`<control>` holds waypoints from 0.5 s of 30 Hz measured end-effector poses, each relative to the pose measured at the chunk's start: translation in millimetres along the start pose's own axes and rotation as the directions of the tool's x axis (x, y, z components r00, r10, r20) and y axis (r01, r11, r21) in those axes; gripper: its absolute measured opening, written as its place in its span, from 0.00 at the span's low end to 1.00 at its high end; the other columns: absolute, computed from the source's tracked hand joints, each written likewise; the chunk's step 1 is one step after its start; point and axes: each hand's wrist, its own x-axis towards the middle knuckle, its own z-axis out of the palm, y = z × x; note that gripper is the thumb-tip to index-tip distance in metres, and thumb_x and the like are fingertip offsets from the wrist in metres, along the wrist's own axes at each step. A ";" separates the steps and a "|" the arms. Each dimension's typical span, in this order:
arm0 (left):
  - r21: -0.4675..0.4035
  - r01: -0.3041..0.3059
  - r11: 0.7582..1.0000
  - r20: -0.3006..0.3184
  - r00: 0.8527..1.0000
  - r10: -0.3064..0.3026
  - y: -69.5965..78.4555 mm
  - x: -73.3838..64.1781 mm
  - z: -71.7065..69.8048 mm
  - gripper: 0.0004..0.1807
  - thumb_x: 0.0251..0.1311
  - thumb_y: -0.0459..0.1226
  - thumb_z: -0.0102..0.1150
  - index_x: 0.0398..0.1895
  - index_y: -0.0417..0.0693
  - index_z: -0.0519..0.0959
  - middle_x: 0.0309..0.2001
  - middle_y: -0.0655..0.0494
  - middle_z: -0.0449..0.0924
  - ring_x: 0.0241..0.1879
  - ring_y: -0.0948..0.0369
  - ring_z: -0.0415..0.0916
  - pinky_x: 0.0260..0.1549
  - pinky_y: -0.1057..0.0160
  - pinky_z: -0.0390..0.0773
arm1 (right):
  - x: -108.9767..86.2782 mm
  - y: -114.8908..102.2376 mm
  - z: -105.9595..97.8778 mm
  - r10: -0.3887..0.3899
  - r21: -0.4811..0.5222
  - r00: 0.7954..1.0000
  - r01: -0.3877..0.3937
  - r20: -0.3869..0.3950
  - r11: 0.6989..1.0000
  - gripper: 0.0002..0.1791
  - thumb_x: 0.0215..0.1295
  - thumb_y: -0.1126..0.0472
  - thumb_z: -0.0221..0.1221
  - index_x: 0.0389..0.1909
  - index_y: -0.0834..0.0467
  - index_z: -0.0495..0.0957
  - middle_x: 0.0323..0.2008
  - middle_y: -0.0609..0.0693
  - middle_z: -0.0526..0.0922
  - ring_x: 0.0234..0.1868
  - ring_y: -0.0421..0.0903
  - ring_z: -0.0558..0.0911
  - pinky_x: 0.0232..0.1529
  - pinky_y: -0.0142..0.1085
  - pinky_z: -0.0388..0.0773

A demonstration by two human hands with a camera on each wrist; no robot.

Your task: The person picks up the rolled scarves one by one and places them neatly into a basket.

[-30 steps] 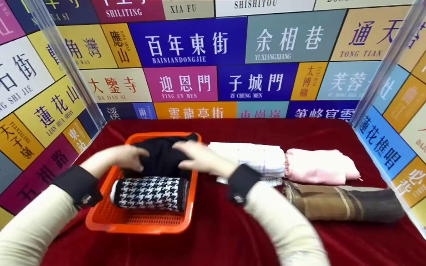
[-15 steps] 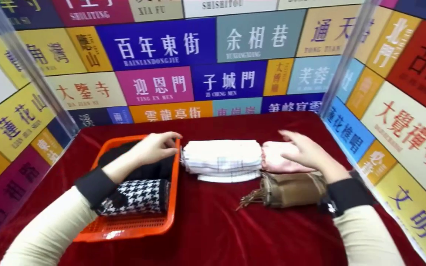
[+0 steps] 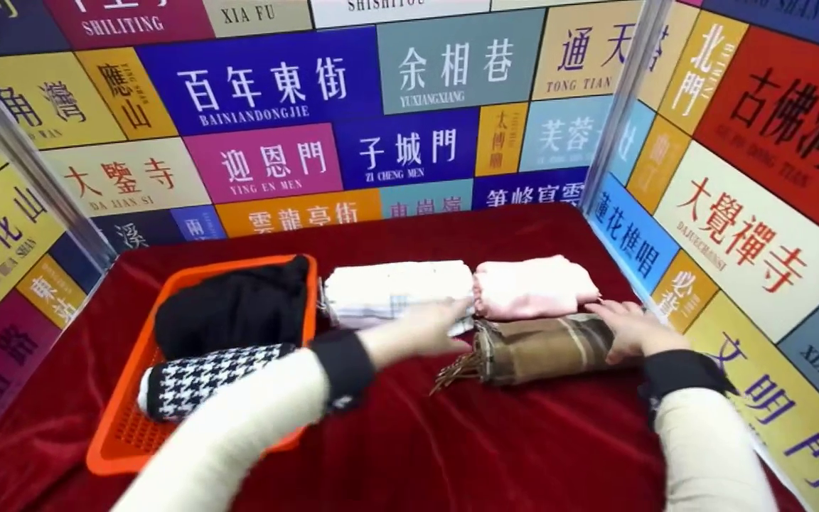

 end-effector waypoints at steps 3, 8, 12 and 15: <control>0.054 0.056 0.997 -0.021 0.998 -0.055 23.4 16.6 25.0 0.48 0.47 0.59 0.60 0.69 0.58 0.49 0.59 0.57 0.66 0.57 0.56 0.66 0.49 0.59 0.70 | 6.9 1.1 10.0 -0.005 -0.064 1.000 0.005 -0.008 0.998 0.51 0.23 0.60 0.71 0.58 0.64 0.63 0.56 0.71 0.65 0.54 0.72 0.63 0.49 0.66 0.59; 0.193 0.060 0.979 -0.073 0.996 -0.046 48.1 37.9 61.8 0.55 0.43 0.66 0.57 0.71 0.62 0.42 0.66 0.58 0.55 0.63 0.53 0.56 0.53 0.55 0.65 | 14.0 1.4 29.1 0.031 -0.105 0.999 -0.033 -0.019 0.994 0.49 0.23 0.62 0.71 0.57 0.62 0.64 0.51 0.70 0.69 0.50 0.72 0.66 0.41 0.66 0.63; 0.233 0.019 0.972 -0.071 0.997 -0.002 64.1 48.5 84.6 0.53 0.44 0.65 0.57 0.71 0.68 0.42 0.66 0.58 0.54 0.63 0.53 0.58 0.54 0.53 0.65 | 8.1 6.0 35.3 0.095 -0.131 0.995 -0.099 -0.037 0.986 0.48 0.24 0.63 0.70 0.57 0.62 0.64 0.50 0.69 0.69 0.50 0.71 0.65 0.37 0.64 0.63; 0.215 0.029 0.976 -0.043 0.999 -0.020 68.8 53.0 99.5 0.49 0.46 0.62 0.58 0.70 0.72 0.44 0.61 0.60 0.60 0.59 0.55 0.61 0.49 0.55 0.69 | 9.4 7.1 37.4 0.086 -0.149 0.994 -0.095 -0.063 0.984 0.46 0.25 0.62 0.69 0.55 0.62 0.66 0.49 0.69 0.71 0.48 0.71 0.66 0.34 0.63 0.64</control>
